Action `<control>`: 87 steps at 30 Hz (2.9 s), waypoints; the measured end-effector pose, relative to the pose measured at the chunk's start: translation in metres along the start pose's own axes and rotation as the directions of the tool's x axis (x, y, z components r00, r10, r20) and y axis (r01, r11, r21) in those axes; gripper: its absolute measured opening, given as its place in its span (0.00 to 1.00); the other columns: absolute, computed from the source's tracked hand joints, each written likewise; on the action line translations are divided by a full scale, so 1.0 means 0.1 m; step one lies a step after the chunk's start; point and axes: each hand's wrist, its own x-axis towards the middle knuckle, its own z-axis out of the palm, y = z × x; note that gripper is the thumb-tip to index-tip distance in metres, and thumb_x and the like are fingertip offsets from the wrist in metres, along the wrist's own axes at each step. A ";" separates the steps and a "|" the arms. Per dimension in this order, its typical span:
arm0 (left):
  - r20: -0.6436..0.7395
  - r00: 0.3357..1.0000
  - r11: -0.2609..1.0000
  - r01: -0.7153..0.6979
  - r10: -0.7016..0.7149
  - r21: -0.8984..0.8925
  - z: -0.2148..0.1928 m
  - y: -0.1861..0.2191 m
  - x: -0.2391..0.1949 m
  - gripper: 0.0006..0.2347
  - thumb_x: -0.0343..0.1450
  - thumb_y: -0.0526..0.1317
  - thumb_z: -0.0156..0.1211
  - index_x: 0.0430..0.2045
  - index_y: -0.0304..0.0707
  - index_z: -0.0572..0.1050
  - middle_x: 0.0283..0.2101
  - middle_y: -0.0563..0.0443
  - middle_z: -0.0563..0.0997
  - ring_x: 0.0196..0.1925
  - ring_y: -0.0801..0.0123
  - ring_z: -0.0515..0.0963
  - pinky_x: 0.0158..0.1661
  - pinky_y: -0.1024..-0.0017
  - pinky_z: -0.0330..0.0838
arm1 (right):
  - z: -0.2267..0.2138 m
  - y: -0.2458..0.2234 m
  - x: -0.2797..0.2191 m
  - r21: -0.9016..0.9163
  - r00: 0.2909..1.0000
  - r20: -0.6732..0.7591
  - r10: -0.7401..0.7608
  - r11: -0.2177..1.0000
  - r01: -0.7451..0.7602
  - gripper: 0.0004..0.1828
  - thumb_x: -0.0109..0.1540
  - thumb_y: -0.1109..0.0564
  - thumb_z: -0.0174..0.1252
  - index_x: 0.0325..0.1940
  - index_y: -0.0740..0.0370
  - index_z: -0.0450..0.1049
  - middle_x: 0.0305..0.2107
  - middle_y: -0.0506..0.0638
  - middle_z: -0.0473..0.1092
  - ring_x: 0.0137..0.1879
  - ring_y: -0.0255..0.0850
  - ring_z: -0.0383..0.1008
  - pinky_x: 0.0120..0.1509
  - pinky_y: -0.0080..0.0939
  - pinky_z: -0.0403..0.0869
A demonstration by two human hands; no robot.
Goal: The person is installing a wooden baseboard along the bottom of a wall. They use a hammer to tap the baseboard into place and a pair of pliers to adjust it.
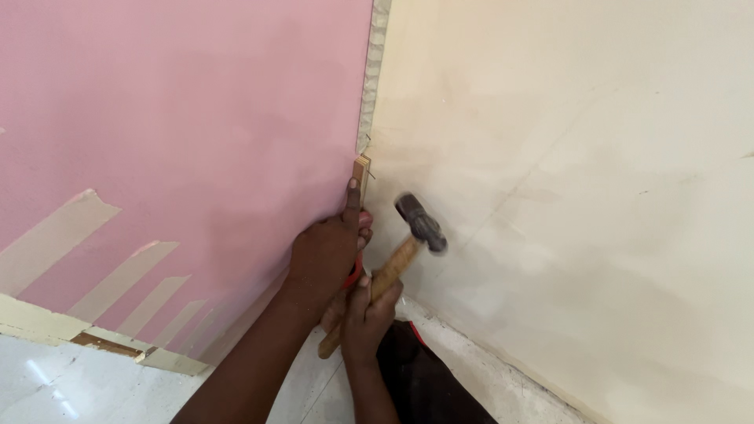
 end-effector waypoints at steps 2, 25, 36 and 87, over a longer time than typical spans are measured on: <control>0.051 0.998 0.998 0.032 -0.029 -0.053 -0.06 0.01 0.02 0.35 0.74 0.49 0.56 0.74 0.40 0.46 0.39 0.40 0.83 0.37 0.55 0.84 0.39 0.60 0.79 | 0.04 0.01 -0.04 0.074 0.999 -0.023 0.026 0.997 -0.024 0.16 0.70 0.53 0.51 0.55 0.67 0.62 0.38 0.55 0.71 0.40 0.40 0.75 0.47 0.41 0.76; -0.062 0.996 0.956 0.039 -0.060 -0.292 -0.09 0.03 -0.02 0.35 0.70 0.38 0.61 0.73 0.46 0.50 0.48 0.40 0.79 0.46 0.52 0.81 0.44 0.60 0.77 | 0.12 0.16 0.08 -0.041 0.999 0.021 0.045 0.998 -0.044 0.16 0.68 0.54 0.52 0.54 0.66 0.61 0.36 0.55 0.75 0.40 0.44 0.79 0.45 0.45 0.76; -0.044 0.996 0.951 0.056 -0.073 -0.303 -0.11 0.04 -0.05 0.35 0.70 0.39 0.60 0.74 0.47 0.49 0.46 0.40 0.80 0.45 0.53 0.81 0.43 0.60 0.77 | 0.12 0.14 0.09 -0.082 0.995 0.078 0.066 0.995 -0.060 0.17 0.68 0.55 0.52 0.56 0.67 0.62 0.39 0.58 0.76 0.43 0.47 0.81 0.47 0.46 0.77; 0.028 0.996 0.970 0.086 -0.082 -0.229 -0.07 0.00 -0.05 0.34 0.71 0.37 0.55 0.74 0.47 0.49 0.41 0.39 0.79 0.40 0.53 0.80 0.40 0.59 0.76 | -0.52 -0.52 0.07 0.034 0.968 0.071 0.242 0.969 -0.245 0.18 0.68 0.49 0.49 0.54 0.67 0.68 0.22 0.51 0.67 0.23 0.38 0.66 0.29 0.41 0.68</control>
